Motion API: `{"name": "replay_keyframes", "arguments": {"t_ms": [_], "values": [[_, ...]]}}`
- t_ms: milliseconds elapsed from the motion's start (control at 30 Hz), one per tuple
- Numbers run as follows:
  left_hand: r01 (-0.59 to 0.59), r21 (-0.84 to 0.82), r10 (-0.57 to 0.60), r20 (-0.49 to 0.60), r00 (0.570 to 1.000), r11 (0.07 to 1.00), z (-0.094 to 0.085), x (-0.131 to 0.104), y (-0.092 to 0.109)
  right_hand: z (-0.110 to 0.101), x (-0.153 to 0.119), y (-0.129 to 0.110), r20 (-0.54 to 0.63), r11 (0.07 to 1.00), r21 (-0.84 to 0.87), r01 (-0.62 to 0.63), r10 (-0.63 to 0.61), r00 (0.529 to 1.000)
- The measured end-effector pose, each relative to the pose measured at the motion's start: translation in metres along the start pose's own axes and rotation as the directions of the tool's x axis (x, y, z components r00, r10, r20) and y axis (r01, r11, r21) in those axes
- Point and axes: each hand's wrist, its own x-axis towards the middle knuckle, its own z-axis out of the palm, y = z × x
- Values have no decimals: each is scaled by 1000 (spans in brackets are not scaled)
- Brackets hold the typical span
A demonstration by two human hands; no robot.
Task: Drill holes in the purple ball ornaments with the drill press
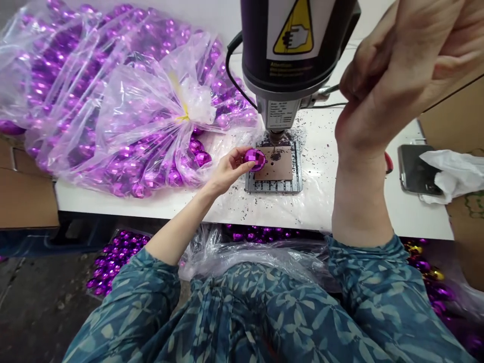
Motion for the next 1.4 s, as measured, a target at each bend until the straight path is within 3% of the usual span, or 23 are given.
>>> {"name": "replay_keyframes", "arguments": {"t_ms": [133,267,500,733,1067,1167,1400], "values": [[47,6,-47,-16,999,999,15,15,-14,0,-1,5,-76,963,127,238,-230,970],[106,-15,-107,-24,994,994,22,26,-23,2,-2,7,-85,953,119,279,-270,959],[52,131,-46,-47,998,990,30,31,-20,1,-6,1,-74,960,166,224,-214,974],[-39,285,56,-52,997,958,46,34,-14,3,-5,3,-100,931,258,258,-240,966],[-13,208,31,-84,996,978,53,26,-33,-2,-4,-9,-13,977,160,144,-144,989],[-29,202,42,-62,997,979,51,29,-36,-5,-4,-10,-19,983,144,114,-112,994],[-70,60,67,51,996,996,36,38,-51,-5,-1,1,-31,979,95,179,-177,984]]}}
